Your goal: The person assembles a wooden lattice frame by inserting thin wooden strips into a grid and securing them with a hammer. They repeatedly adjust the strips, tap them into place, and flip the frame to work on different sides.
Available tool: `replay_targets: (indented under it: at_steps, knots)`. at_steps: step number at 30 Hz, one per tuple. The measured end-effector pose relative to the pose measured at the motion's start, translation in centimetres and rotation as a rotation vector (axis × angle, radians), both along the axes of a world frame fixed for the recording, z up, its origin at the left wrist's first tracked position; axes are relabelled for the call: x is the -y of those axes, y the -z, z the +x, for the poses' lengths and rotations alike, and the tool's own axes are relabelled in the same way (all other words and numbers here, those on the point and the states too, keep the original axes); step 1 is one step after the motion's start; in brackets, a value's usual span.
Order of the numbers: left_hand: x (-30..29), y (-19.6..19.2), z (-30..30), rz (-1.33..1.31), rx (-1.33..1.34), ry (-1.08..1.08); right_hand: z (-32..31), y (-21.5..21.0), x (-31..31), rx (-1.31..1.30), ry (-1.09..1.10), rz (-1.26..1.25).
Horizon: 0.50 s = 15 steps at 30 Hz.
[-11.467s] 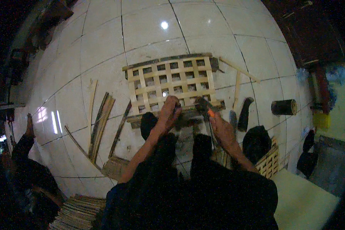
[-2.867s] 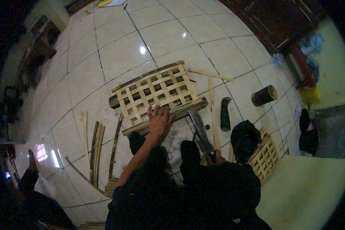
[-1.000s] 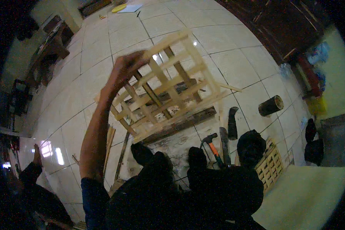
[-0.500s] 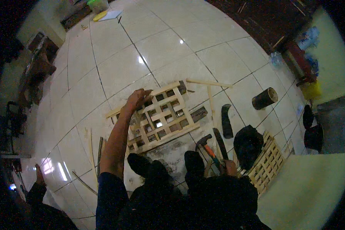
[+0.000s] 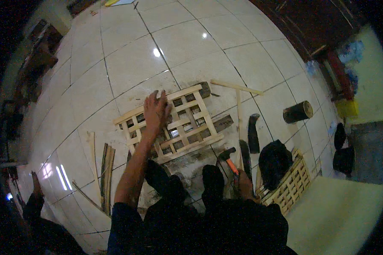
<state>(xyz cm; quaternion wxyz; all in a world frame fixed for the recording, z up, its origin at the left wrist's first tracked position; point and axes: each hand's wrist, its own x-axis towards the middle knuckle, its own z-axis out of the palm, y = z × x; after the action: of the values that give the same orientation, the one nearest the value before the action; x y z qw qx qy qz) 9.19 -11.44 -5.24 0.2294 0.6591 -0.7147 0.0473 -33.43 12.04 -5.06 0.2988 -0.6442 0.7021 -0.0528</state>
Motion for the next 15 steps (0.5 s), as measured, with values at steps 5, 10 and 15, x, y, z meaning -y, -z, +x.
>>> replay_targets:
  at_steps: [5,10,15]
  knots:
    - [-4.3,-1.9,-4.2,0.083,-0.018,-0.134,5.2,-8.9,2.5,0.303,0.123,-0.016]
    - [-4.5,-3.4,-5.5,0.189,0.011,-0.177,9.3,-9.7,11.1,0.477,0.029,-0.208]
    - [-4.5,-3.1,-5.1,0.184,-0.020,-0.167,12.7,-6.0,20.3,0.673,0.037,-0.212]
